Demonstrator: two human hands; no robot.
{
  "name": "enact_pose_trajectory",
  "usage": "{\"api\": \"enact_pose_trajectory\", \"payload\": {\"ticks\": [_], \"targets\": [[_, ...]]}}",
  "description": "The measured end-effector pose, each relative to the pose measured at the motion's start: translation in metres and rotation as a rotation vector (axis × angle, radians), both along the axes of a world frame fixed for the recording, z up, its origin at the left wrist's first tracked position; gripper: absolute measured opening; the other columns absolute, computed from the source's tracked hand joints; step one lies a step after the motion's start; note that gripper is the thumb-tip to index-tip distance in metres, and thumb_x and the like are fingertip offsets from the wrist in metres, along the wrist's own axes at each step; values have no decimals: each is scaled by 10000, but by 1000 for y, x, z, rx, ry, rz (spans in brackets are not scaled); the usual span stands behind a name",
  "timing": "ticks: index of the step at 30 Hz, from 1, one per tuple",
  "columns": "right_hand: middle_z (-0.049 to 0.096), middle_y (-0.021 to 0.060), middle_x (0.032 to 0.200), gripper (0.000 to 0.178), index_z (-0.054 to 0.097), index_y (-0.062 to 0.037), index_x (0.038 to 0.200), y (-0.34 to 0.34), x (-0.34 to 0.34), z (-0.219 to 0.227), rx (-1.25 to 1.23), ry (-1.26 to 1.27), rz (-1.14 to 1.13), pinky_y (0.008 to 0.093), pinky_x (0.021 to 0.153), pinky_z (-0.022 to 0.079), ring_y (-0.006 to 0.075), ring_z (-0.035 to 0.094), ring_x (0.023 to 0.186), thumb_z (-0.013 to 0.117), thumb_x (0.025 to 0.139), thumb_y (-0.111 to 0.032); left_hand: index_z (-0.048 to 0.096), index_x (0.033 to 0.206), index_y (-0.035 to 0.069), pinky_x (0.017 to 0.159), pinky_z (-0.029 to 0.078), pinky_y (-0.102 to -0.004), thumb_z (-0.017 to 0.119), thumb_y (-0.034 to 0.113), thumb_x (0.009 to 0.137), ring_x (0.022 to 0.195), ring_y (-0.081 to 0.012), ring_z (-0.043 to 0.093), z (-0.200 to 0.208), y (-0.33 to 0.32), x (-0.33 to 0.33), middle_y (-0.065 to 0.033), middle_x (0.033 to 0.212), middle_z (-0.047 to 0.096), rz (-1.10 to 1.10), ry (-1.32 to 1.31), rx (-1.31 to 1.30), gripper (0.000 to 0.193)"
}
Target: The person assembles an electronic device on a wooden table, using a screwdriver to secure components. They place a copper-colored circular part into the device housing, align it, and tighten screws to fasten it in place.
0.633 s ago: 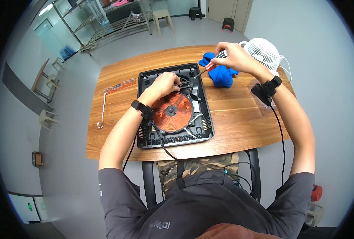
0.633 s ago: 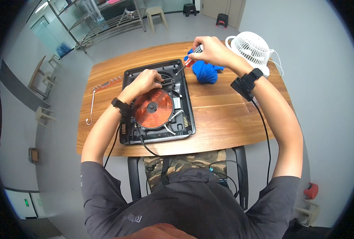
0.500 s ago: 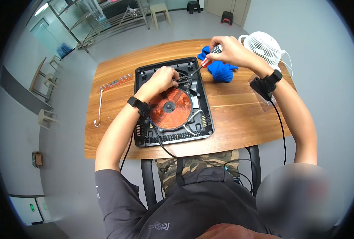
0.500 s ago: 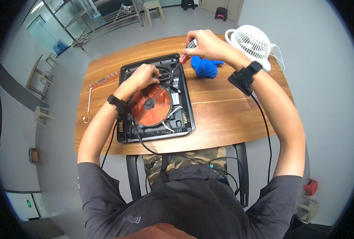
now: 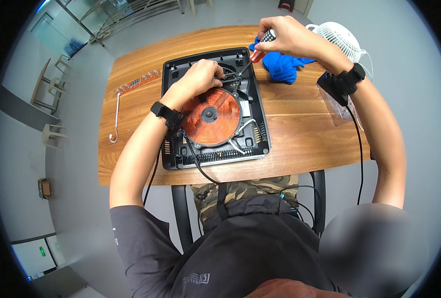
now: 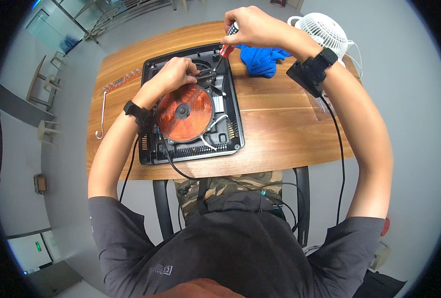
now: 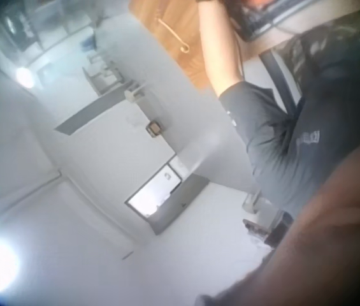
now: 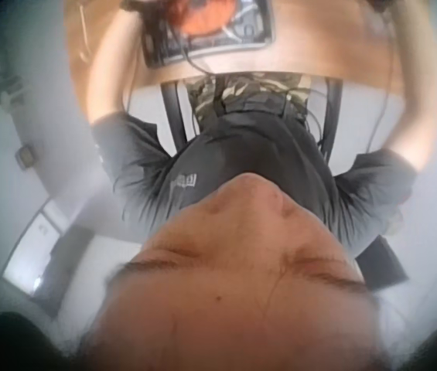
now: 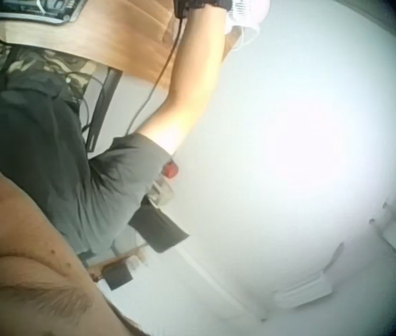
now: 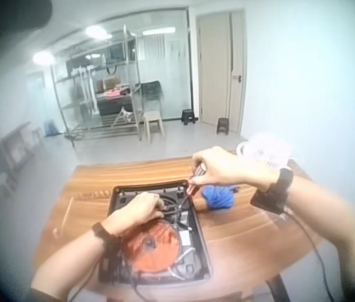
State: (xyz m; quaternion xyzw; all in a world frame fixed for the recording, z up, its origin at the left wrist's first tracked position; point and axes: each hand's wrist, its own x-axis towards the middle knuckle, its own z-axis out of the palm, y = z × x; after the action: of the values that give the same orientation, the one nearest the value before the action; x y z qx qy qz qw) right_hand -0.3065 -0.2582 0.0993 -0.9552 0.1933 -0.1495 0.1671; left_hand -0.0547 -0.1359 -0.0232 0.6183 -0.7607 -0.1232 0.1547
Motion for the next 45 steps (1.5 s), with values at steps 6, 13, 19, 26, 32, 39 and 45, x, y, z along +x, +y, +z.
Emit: {"api": "enact_pose_trajectory", "payload": {"ticks": [6, 13, 19, 26, 32, 39, 45], "targets": [[719, 146, 806, 364, 672, 28, 983, 3, 6, 5, -29, 62, 7, 339, 574, 556, 208, 711, 647, 814, 886, -293, 773, 998, -8, 862, 562, -424, 848, 110, 753, 970, -364, 712, -6, 1, 4, -180, 1011, 747, -43, 0, -48, 281], [722, 190, 809, 394, 687, 45, 981, 3, 28, 9, -130, 135, 126, 383, 612, 568, 285, 719, 678, 762, 916, -336, 776, 996, -8, 855, 566, -419, 845, 102, 752, 956, -361, 715, -3, 0, 4, -181, 1001, 748, -27, -10, -8, 276], [749, 253, 899, 399, 745, 35, 972, 29, 63, 38, -165, 477, 39, 459, 759, 586, 403, 738, 860, 753, 864, -350, 776, 1000, -9, 868, 567, -416, 851, 113, 745, 965, -360, 717, -1, -3, 1, -182, 1006, 750, -12, -29, 26, 292], [777, 159, 879, 240, 782, -5, 952, 56, 69, 82, 58, 697, 127, 385, 676, 591, 266, 747, 779, 687, 896, -219, 788, 996, 21, 867, 576, -432, 833, 111, 779, 963, -364, 725, -4, -3, 3, -190, 974, 759, -32, -12, -17, 240], [775, 147, 843, 259, 788, -6, 958, 62, 76, 82, -7, 643, 114, 357, 644, 589, 248, 745, 733, 632, 955, -213, 773, 998, -20, 889, 563, -425, 840, 108, 751, 993, -369, 714, -2, 6, 6, -188, 1025, 751, 5, 0, 20, 286], [767, 211, 873, 399, 774, 22, 951, 48, 73, 54, -319, 571, -27, 445, 725, 598, 374, 750, 794, 610, 983, -340, 773, 1003, -16, 878, 566, -428, 845, 110, 749, 983, -367, 716, 0, 0, 0, -185, 1012, 751, -22, -7, -4, 292], [768, 214, 891, 344, 776, 17, 961, 58, 56, 46, -304, 316, 33, 440, 702, 600, 352, 748, 756, 628, 953, -293, 773, 1009, -11, 869, 569, -425, 845, 113, 749, 975, -366, 719, 0, 0, 1, -186, 1011, 752, -3, -24, 15, 297]]}}
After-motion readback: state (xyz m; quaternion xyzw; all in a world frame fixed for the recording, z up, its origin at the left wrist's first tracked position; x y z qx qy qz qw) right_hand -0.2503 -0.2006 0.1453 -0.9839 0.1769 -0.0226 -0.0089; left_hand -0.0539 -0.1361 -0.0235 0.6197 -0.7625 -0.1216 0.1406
